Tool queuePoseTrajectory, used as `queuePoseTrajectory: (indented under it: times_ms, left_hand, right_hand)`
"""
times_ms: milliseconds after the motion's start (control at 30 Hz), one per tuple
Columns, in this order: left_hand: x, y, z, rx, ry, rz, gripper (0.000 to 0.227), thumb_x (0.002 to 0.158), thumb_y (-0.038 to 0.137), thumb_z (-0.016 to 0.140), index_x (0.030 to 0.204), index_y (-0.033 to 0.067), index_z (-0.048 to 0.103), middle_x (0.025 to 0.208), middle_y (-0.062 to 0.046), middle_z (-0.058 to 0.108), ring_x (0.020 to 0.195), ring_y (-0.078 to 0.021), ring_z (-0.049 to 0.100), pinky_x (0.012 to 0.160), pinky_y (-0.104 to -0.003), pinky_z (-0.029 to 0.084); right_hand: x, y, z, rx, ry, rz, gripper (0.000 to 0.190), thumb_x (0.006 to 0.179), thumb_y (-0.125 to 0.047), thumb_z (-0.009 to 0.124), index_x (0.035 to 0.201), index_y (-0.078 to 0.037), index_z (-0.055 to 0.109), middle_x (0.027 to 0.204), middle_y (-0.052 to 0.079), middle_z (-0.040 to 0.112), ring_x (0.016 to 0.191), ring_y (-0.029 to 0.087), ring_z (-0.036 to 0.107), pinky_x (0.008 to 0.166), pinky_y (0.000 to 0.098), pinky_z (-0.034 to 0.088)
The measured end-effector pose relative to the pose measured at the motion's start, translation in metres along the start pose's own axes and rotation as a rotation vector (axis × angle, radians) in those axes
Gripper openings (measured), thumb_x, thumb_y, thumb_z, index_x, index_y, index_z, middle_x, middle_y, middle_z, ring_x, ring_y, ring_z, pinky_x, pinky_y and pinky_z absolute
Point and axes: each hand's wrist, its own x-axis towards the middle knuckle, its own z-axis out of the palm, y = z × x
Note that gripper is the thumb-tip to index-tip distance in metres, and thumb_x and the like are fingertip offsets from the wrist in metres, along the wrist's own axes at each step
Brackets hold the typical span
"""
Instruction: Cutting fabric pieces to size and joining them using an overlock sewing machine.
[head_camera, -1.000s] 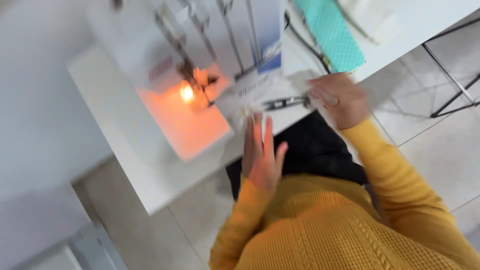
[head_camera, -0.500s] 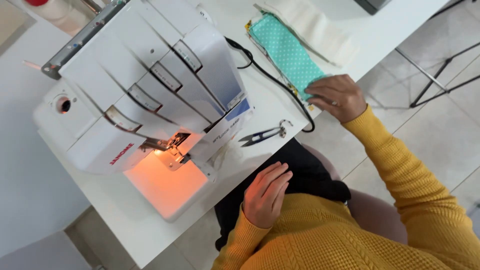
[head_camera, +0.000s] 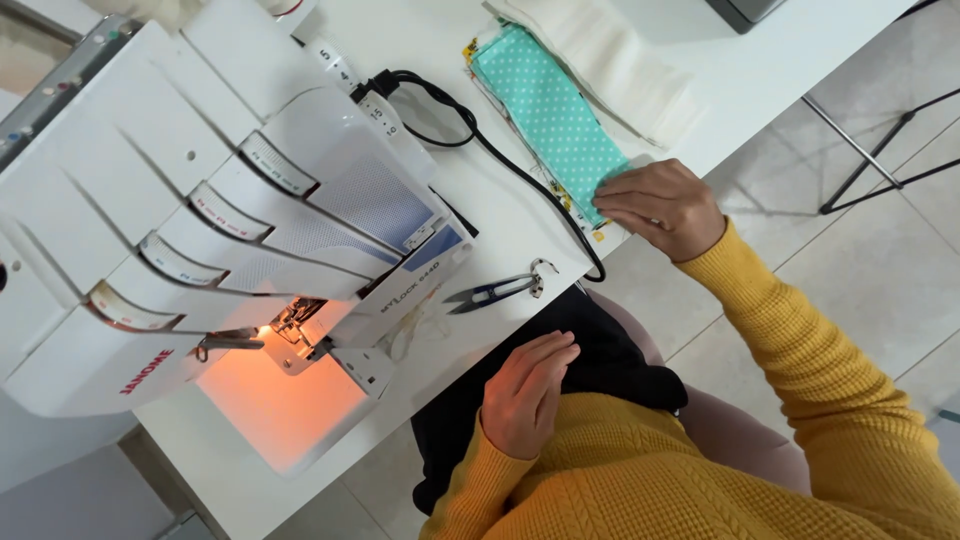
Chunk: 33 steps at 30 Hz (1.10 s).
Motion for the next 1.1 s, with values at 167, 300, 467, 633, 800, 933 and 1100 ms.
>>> queuePoseTrajectory:
  times_ms: [167, 300, 467, 633, 800, 933, 1100]
  left_hand:
    - [0.011, -0.001, 0.002, -0.016, -0.023, 0.005, 0.024, 0.095, -0.005, 0.064, 0.119, -0.0027, 0.068, 0.121, -0.017, 0.071, 0.116, -0.0342, 0.071, 0.098, -0.039, 0.059]
    - [0.013, -0.003, 0.003, -0.042, -0.034, -0.008, 0.026, 0.093, -0.008, 0.063, 0.119, -0.0027, 0.068, 0.122, -0.017, 0.071, 0.115, -0.0334, 0.071, 0.098, -0.038, 0.060]
    - [0.018, -0.004, 0.005, -0.051, -0.027, 0.000, 0.026, 0.094, -0.009, 0.062, 0.119, -0.0028, 0.067, 0.121, -0.017, 0.071, 0.114, -0.0325, 0.072, 0.097, -0.037, 0.060]
    - [0.022, -0.003, 0.005, -0.087, 0.008, -0.032, 0.025, 0.096, -0.009, 0.061, 0.120, -0.0024, 0.067, 0.121, -0.017, 0.070, 0.111, -0.0311, 0.073, 0.094, -0.034, 0.061]
    - [0.045, -0.007, 0.017, -0.111, 0.051, -0.020, 0.026, 0.096, -0.009, 0.063, 0.121, -0.0028, 0.067, 0.118, -0.015, 0.070, 0.105, -0.0289, 0.073, 0.091, -0.034, 0.060]
    - [0.079, -0.009, 0.022, 0.081, 0.115, 0.090, 0.027, 0.092, -0.007, 0.067, 0.119, -0.0016, 0.068, 0.114, -0.012, 0.070, 0.102, -0.0275, 0.070, 0.089, -0.035, 0.059]
    - [0.115, -0.037, 0.042, 0.325, 0.130, 0.138, 0.026, 0.088, -0.002, 0.069, 0.115, -0.0002, 0.071, 0.116, -0.010, 0.070, 0.110, -0.0272, 0.067, 0.096, -0.037, 0.056]
  right_hand:
    - [0.004, 0.005, -0.004, 0.045, -0.029, -0.032, 0.026, 0.087, -0.018, 0.080, 0.111, -0.007, 0.077, 0.111, 0.004, 0.076, 0.102, 0.018, 0.069, 0.092, 0.0348, 0.053]
    - [0.000, 0.008, 0.001, 0.054, -0.027, -0.024, 0.021, 0.091, -0.017, 0.079, 0.109, -0.008, 0.077, 0.110, 0.003, 0.077, 0.101, 0.017, 0.070, 0.092, 0.0343, 0.054]
    - [0.000, 0.011, 0.002, 0.045, -0.022, -0.018, 0.018, 0.091, -0.016, 0.079, 0.107, -0.008, 0.078, 0.110, 0.003, 0.076, 0.104, 0.018, 0.070, 0.092, 0.0340, 0.054]
    - [-0.004, 0.014, 0.006, 0.005, 0.018, -0.019, 0.012, 0.091, -0.012, 0.080, 0.102, -0.008, 0.078, 0.108, 0.004, 0.077, 0.103, 0.018, 0.071, 0.090, 0.0337, 0.055]
    - [-0.006, 0.003, -0.002, 0.048, 0.105, 0.170, 0.012, 0.096, -0.010, 0.078, 0.108, -0.008, 0.077, 0.112, 0.003, 0.076, 0.106, 0.017, 0.071, 0.093, 0.0316, 0.056]
    - [-0.006, 0.010, -0.004, -0.095, 0.098, -0.094, 0.015, 0.089, -0.009, 0.081, 0.104, -0.008, 0.079, 0.112, 0.004, 0.077, 0.108, 0.021, 0.069, 0.092, 0.0361, 0.052]
    - [-0.022, 0.013, -0.005, -0.132, 0.080, -0.134, 0.022, 0.085, -0.015, 0.084, 0.105, -0.009, 0.079, 0.114, 0.003, 0.074, 0.106, 0.022, 0.064, 0.089, 0.0372, 0.049]
